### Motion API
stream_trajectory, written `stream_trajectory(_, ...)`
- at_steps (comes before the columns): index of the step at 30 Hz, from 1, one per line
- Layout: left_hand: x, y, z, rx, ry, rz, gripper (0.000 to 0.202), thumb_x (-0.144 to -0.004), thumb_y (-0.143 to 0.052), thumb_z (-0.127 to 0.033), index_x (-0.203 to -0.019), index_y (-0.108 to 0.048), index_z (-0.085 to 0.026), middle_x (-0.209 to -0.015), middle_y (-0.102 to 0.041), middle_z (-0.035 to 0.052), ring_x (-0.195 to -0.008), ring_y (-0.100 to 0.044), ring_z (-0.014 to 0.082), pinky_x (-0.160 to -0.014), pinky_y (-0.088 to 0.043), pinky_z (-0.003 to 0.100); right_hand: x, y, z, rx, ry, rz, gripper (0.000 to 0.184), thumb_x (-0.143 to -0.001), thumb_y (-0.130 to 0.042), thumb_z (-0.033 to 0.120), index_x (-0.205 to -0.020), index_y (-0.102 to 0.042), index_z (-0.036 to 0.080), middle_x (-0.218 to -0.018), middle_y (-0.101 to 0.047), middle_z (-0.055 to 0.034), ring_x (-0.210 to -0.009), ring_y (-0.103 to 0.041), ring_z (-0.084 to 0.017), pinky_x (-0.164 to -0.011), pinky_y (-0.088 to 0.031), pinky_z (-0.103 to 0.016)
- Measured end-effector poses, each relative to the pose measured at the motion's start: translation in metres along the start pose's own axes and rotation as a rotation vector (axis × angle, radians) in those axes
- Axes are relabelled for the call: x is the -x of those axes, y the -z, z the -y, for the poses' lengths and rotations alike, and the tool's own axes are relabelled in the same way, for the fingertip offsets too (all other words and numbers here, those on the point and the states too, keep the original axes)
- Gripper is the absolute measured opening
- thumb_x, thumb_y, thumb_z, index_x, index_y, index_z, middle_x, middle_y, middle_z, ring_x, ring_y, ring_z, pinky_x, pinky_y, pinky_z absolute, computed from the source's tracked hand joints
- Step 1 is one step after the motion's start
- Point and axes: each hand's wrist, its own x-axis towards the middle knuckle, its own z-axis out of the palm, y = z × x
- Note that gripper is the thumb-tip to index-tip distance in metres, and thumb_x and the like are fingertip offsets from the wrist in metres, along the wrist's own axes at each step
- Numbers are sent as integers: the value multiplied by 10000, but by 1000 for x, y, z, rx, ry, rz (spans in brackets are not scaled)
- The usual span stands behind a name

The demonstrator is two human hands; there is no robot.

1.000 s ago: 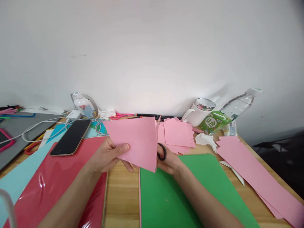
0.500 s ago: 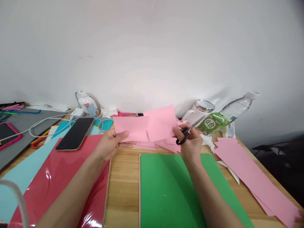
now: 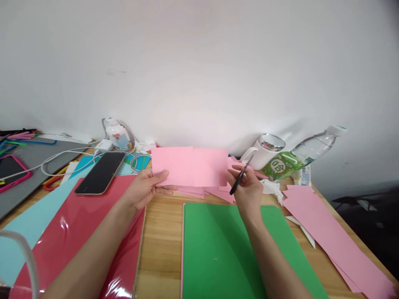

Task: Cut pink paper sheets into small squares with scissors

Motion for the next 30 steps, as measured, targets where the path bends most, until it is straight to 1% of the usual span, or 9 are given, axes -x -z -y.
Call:
stream_trajectory(3, -4, 1, 3, -40, 2, -47, 331, -717, -681, -184, -1032, -589, -136, -814, -722, 77, -659, -701, 218, -519, -584, 246, 1, -2, -1, 68, 0, 66, 399, -649, -705, 346, -987, -588, 170, -801, -625, -44, -754, -594, -170, -705, -482, -322)
stream_trajectory(4, -5, 1, 4, -49, 4, -59, 326, -719, -678, -180, -1029, -591, -134, -825, -723, 81, -665, -701, 217, -526, -584, 243, 4, -4, 0, 20, -49, 168, 405, -660, -696, 374, -992, -582, 170, -753, -615, -30, -692, -589, -154, -666, -488, -308)
stream_trajectory(6, -6, 2, 6, -62, 6, -69, 289, -725, -670, -171, -1002, -603, -124, -828, -724, 86, -659, -701, 207, -534, -582, 237, 13, -9, 4, -174, -281, 564, 390, -739, -603, 460, -995, -564, 167, -680, -603, -18, -589, -584, -132, -557, -495, -274)
stream_trajectory(8, -6, 3, 6, -64, 12, -71, 262, -725, -667, -158, -978, -611, -117, -814, -725, 85, -623, -697, 189, -522, -577, 226, 22, -14, 6, -323, -531, 899, 432, -745, -562, 533, -967, -551, 163, -700, -619, -38, -582, -601, -147, -463, -496, -260)
stream_trajectory(11, -8, 5, 6, -47, 33, -77, 221, -718, -667, -133, -933, -622, -110, -774, -724, 77, -553, -681, 154, -496, -567, 204, 30, -20, 4, -399, -699, 1094, 472, -688, -626, 547, -916, -551, 140, -668, -621, -31, -565, -607, -137, -499, -535, -292)
stream_trajectory(15, -9, 7, 4, -52, 52, -79, 109, -723, -659, -120, -828, -640, -97, -690, -714, 63, -525, -668, 135, -488, -561, 187, 31, -21, -4, -394, -769, 1150, 503, -664, -658, 538, -926, -570, 118, -663, -627, -30, -565, -618, -130, -552, -549, -318)
stream_trajectory(19, -10, 6, 3, -73, 62, -79, 75, -727, -658, -127, -790, -646, -89, -649, -705, 58, -517, -661, 128, -490, -562, 184, 30, -22, -8, -396, -763, 1155, 518, -649, -664, 550, -912, -593, 110, -661, -631, -28, -549, -617, -116, -584, -531, -296)
stream_trajectory(24, -9, 1, 3, -84, 124, -61, 70, -731, -648, -110, -796, -646, -82, -638, -707, 76, -519, -666, 145, -460, -557, 182, 34, -29, -10, -437, -709, 1044, 518, -652, -648, 569, -890, -602, 112, -621, -606, -7, -517, -588, -100, -593, -498, -283)
stream_trajectory(30, -6, -8, 3, -71, 132, -43, 141, -708, -683, -148, -835, -658, -93, -680, -720, 87, -532, -670, 154, -464, -563, 200, 39, -34, -7, -434, -609, 914, 430, -611, -703, 518, -747, -580, 129, -637, -597, -2, -515, -546, -81, -539, -432, -222)
